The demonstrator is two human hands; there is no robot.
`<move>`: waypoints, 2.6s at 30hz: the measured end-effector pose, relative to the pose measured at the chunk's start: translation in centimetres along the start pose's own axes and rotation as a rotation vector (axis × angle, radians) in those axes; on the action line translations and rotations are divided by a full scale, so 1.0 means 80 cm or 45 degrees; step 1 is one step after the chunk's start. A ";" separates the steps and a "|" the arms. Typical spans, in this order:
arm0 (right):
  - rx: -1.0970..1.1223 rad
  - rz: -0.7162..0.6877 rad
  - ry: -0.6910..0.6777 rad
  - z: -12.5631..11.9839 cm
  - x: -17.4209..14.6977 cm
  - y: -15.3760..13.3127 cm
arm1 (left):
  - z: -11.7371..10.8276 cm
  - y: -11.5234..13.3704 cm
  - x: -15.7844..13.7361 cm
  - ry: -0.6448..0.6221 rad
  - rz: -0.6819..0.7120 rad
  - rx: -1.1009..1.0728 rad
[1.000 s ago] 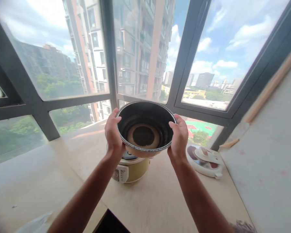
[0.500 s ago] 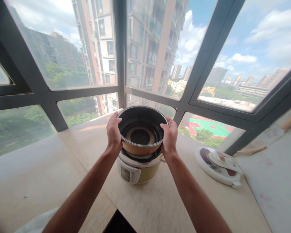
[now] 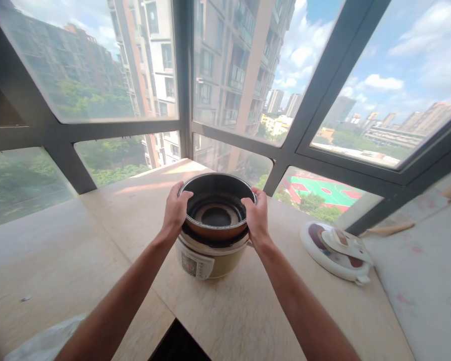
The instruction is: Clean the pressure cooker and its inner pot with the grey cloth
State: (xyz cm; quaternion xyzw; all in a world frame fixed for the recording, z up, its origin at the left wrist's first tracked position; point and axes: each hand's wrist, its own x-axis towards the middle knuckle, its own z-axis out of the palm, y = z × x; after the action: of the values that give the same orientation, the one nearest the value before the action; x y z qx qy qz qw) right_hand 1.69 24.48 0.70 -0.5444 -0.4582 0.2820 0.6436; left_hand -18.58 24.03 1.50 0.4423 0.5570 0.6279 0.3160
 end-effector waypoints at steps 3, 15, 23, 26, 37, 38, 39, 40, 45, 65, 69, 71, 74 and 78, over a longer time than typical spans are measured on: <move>-0.238 -0.044 -0.098 -0.008 0.000 0.010 | -0.006 -0.012 0.001 -0.060 -0.013 0.186; -0.928 -0.251 -0.393 -0.025 -0.002 0.037 | -0.009 -0.048 -0.011 -0.172 0.202 0.658; -1.279 -0.352 -0.546 -0.029 0.003 0.029 | -0.009 -0.039 -0.015 -0.210 0.193 0.819; -1.211 -0.352 -0.564 -0.034 0.006 0.028 | -0.012 -0.036 -0.014 -0.225 0.190 0.832; -0.111 -0.101 -0.334 -0.092 -0.016 0.082 | -0.010 -0.018 -0.055 0.004 0.571 0.704; -0.052 -0.073 -0.290 -0.103 -0.026 0.092 | -0.004 -0.011 -0.072 0.059 0.734 0.643; -0.014 -0.036 -0.250 -0.116 -0.038 0.103 | 0.004 -0.005 -0.092 0.092 0.891 0.568; 0.013 0.011 -0.227 -0.131 -0.050 0.113 | 0.014 0.002 -0.112 0.072 1.035 0.488; 0.042 0.287 -0.166 -0.221 -0.118 0.161 | 0.100 0.015 -0.196 -0.633 1.303 0.181; -0.212 0.241 0.047 -0.332 -0.204 0.232 | 0.598 -0.080 -0.152 -2.021 1.203 0.944; -0.278 0.164 0.096 -0.324 -0.207 0.250 | 0.650 -0.087 -0.140 -2.126 1.443 1.068; -0.315 0.132 0.131 -0.320 -0.209 0.258 | 0.669 -0.093 -0.142 -2.126 1.532 1.050; -0.372 0.097 0.151 -0.316 -0.212 0.267 | 0.689 -0.105 -0.151 -2.067 1.642 0.991; -0.393 -0.001 0.179 -0.313 -0.212 0.276 | 0.697 -0.122 -0.162 -1.928 1.706 0.927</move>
State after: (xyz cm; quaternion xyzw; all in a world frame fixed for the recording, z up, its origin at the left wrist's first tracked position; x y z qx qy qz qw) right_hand 20.02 4.22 -24.95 -0.6551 -0.4500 0.1692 0.5828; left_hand 36.39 37.73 -11.37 0.9992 0.0140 0.0321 0.0195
